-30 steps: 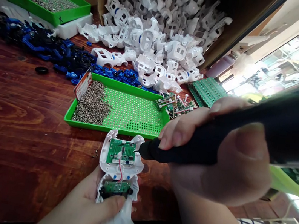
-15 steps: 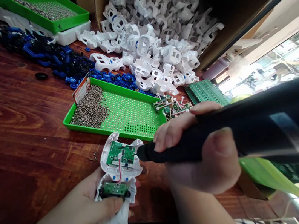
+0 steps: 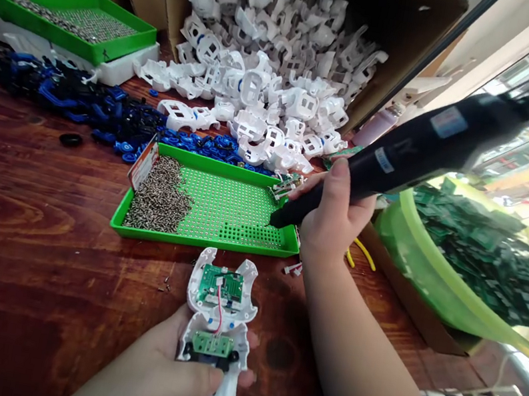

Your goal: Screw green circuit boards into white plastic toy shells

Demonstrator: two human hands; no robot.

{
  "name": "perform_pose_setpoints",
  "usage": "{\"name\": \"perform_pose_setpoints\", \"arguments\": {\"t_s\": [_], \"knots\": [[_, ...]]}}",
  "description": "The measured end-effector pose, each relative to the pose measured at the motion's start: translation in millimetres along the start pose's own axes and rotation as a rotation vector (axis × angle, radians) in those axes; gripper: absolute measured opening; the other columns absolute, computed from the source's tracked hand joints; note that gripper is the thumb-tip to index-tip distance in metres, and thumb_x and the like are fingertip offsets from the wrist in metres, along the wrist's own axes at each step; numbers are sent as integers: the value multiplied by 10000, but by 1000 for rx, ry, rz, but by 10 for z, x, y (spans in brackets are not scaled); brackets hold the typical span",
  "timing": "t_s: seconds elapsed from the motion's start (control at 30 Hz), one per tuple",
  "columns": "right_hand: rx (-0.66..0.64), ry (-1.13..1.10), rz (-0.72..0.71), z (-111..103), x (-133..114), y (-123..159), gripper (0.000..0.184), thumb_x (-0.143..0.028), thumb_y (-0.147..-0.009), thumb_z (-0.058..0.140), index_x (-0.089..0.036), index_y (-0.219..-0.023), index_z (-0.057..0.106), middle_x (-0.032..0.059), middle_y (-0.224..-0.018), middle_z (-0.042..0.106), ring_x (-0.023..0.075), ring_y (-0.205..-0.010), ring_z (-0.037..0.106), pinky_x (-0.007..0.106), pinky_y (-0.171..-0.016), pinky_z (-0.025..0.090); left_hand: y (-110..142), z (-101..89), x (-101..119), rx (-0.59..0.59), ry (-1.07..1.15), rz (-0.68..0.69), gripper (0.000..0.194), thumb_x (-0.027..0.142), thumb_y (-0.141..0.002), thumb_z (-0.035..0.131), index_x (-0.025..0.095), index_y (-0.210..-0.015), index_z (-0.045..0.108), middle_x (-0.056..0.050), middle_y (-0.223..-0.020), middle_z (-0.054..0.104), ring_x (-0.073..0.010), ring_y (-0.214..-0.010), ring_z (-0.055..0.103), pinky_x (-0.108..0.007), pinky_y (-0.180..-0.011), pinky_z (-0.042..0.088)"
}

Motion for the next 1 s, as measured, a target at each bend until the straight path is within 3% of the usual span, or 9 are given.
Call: {"name": "perform_pose_setpoints", "arguments": {"t_s": [0.17,0.37,0.57,0.73,0.83,0.93,0.97,1.0], "knots": [[14,-73,-32,-18,39,-16,155,-367,-794,584,-231,-820,514,-85,-493,504,80,-354,478,213,-355,391,12,-9,-11,18,-17,-13,621,137,-499,848,134,-1065,591,-121,-995,715,-324,-896,671,-328,-713,509],[2,-79,-20,10,73,-9,173,-390,-785,591,-235,-803,516,-83,-485,511,86,-343,479,215,-340,390,-5,-20,-13,19,-36,3,543,91,-541,825,119,-1031,593,-78,-886,724,-298,-849,684,-324,-720,526],[-9,-71,-27,45,12,13,130,-331,-775,599,-237,-757,510,-84,-485,505,86,-338,470,222,-333,402,12,-20,24,53,-60,20,471,60,-605,769,124,-1034,583,-84,-920,716,-260,-835,683,-284,-661,529],[16,-59,-18,34,52,1,130,-322,-768,605,-242,-766,503,-79,-516,501,87,-337,474,230,-315,389,-2,-3,16,-13,-68,65,386,95,-665,725,136,-1026,595,-65,-850,700,-197,-781,660,-258,-662,508],[77,-56,-50,-10,-100,-13,121,-304,-770,598,-242,-760,494,-81,-502,485,86,-333,467,224,-306,356,-12,-18,6,-33,-69,93,375,100,-675,713,154,-1030,608,-66,-879,692,-184,-756,648,-270,-675,498],[159,-64,-62,-112,-438,10,102,-273,-806,535,-230,-715,512,-70,-454,459,91,-339,451,233,-310,346,-9,-27,29,-25,-58,129,310,87,-687,691,163,-982,637,-52,-852,689,-177,-751,641,-271,-686,490],[148,-76,-41,-127,-551,25,128,-294,-823,509,-232,-712,527,-65,-443,446,96,-336,438,243,-303,343,-8,-27,37,-20,-54,137,288,80,-692,682,163,-965,643,-48,-836,688,-175,-750,639,-270,-689,489],[50,-97,46,-60,-602,41,160,-336,-827,508,-243,-699,528,-60,-430,436,108,-331,429,263,-300,361,-8,-26,44,-16,-42,143,287,71,-696,674,166,-965,645,-43,-826,688,-174,-750,639,-271,-691,488]]}}
Point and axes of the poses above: each hand's wrist, its own y-axis away from the middle knuckle, its own z-axis out of the palm, x = y × z, the point moved 10 cm from there along -y, towards the middle knuckle
